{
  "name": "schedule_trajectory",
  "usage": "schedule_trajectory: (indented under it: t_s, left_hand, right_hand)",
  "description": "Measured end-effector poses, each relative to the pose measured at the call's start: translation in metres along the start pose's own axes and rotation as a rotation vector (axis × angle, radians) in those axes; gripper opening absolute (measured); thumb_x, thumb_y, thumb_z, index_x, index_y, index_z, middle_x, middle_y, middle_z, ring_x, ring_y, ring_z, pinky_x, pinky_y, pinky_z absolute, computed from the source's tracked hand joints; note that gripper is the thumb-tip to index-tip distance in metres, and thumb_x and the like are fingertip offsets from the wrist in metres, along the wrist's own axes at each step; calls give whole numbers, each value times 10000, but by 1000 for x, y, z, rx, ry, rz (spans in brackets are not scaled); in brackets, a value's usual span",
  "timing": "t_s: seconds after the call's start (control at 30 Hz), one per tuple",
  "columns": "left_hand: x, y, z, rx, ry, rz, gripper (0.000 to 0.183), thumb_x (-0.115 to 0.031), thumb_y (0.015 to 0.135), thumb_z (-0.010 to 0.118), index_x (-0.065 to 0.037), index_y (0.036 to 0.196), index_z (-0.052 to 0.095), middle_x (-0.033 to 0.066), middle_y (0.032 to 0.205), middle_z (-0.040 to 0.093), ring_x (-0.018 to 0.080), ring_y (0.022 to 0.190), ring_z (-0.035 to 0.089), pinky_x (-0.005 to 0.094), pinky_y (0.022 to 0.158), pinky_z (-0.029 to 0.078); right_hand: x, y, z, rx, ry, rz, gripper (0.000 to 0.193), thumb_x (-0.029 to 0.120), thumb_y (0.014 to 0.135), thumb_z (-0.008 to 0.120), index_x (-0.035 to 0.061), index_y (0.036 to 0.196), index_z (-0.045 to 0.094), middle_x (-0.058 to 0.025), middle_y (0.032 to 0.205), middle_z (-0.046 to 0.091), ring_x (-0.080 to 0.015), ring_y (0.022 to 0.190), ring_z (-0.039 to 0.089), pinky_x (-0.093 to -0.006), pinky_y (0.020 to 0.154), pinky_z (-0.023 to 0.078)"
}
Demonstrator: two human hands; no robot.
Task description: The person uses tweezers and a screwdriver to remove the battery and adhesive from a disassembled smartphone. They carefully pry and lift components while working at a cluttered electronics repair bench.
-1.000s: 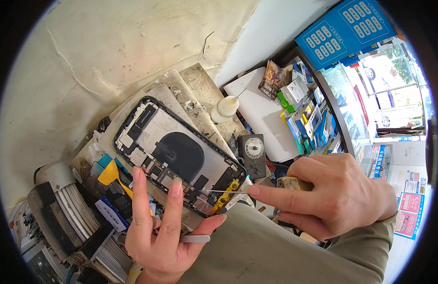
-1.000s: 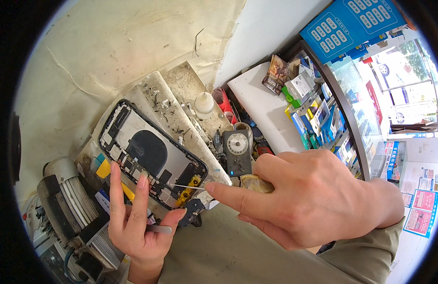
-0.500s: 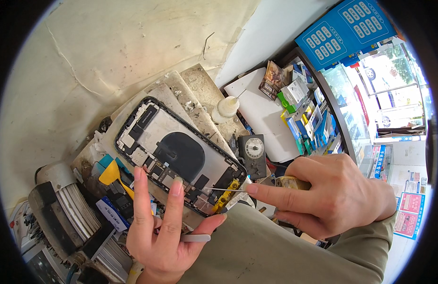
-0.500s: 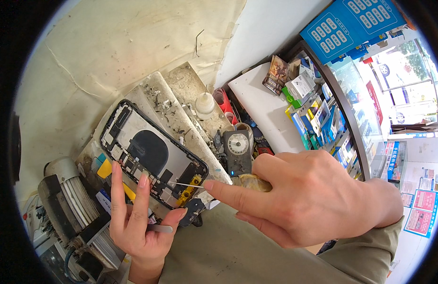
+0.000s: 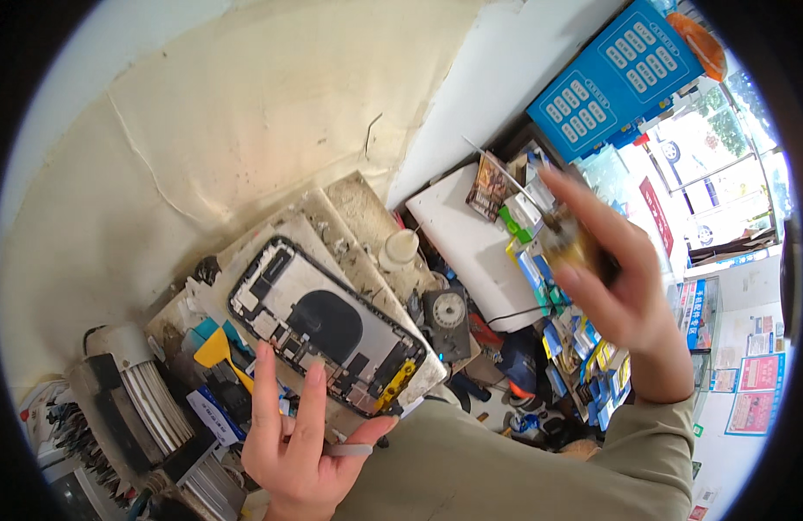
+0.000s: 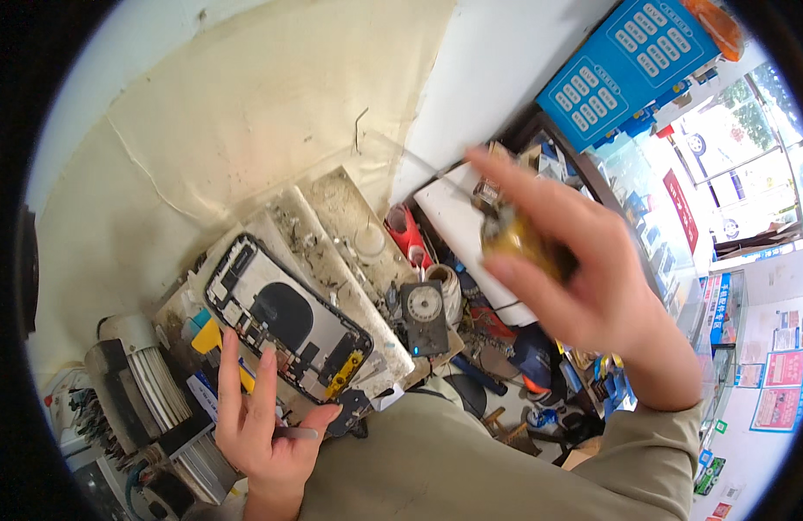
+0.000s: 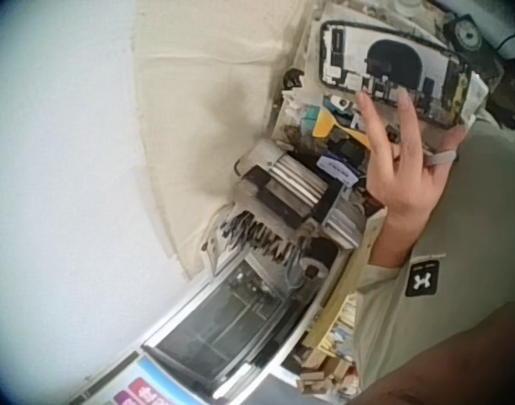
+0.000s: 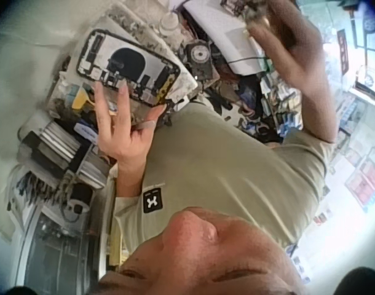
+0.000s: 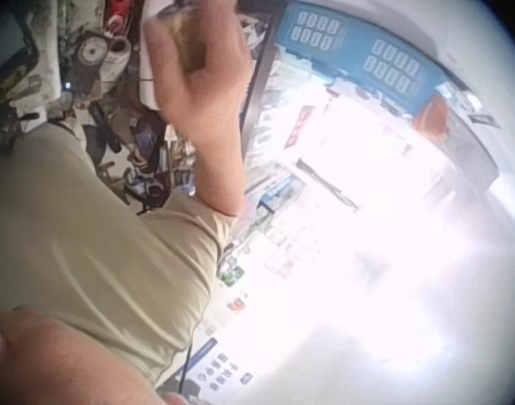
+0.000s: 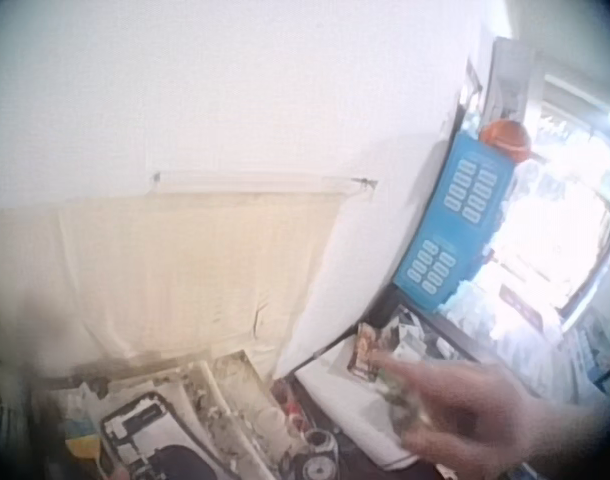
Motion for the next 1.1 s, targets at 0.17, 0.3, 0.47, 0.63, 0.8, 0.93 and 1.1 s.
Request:
schedule_trajectory:
  t_s: [0.17,0.3,0.47,0.63,0.8,0.93,1.1]
  left_hand:
    - [-13,-15,-19,-22,52,-52,793,-509,852,900,-14,1430,676,322,1523,568,96,588,507,214,517,422]
    - [-43,-11,-43,-70,33,-7,432,-293,986,809,18,1271,718,252,1203,731,363,938,756,431,749,641]
    - [-33,-86,-45,208,-269,-424,467,-233,946,836,-8,1342,731,228,1271,737,260,869,704,338,706,587]
    - [-17,-183,-26,143,-390,-899,499,-51,831,877,-70,1317,767,127,1131,793,76,664,615,223,562,488]
    - [-6,-197,-25,152,-425,-989,374,-56,886,850,-25,1252,779,117,1059,778,82,692,627,218,594,505]
    - [7,-202,-41,86,-444,-865,322,-61,901,838,-32,1219,794,108,1033,787,96,704,648,236,610,519]
    - [22,-194,-62,127,-517,-526,258,-55,919,811,-36,1177,810,130,1046,798,187,792,725,284,699,564]
  right_hand:
    - [-112,68,50,59,121,303,597,240,914,844,-38,1396,628,-113,1065,746,-166,924,679,-319,830,560]
    - [-151,111,123,143,273,281,587,260,865,854,-49,1330,673,-151,1125,763,-196,1002,722,-348,917,583]
    - [-127,151,173,128,56,53,621,373,849,859,-33,1301,733,-195,1167,707,-267,976,711,-385,892,571]
    - [-122,159,188,245,93,94,614,420,941,810,-27,1352,717,-200,1197,730,-236,1047,707,-367,925,562]
    - [-127,139,121,5,186,75,418,234,1056,699,4,1405,694,-143,1259,760,-186,1124,708,-339,996,555]
    - [10,43,39,-374,451,-69,298,0,1058,589,-69,1333,683,-163,1195,750,-181,1068,719,-303,931,581]
    - [194,-40,158,189,315,-435,327,-13,923,677,-36,1246,637,-201,936,675,-358,783,718,-409,719,601]
Point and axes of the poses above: each hand's wrist, its own y-axis towards the middle knuckle, its own z-axis out of the palm, x = y × z, the point moved 8 cm from there along y, towards the middle knuckle
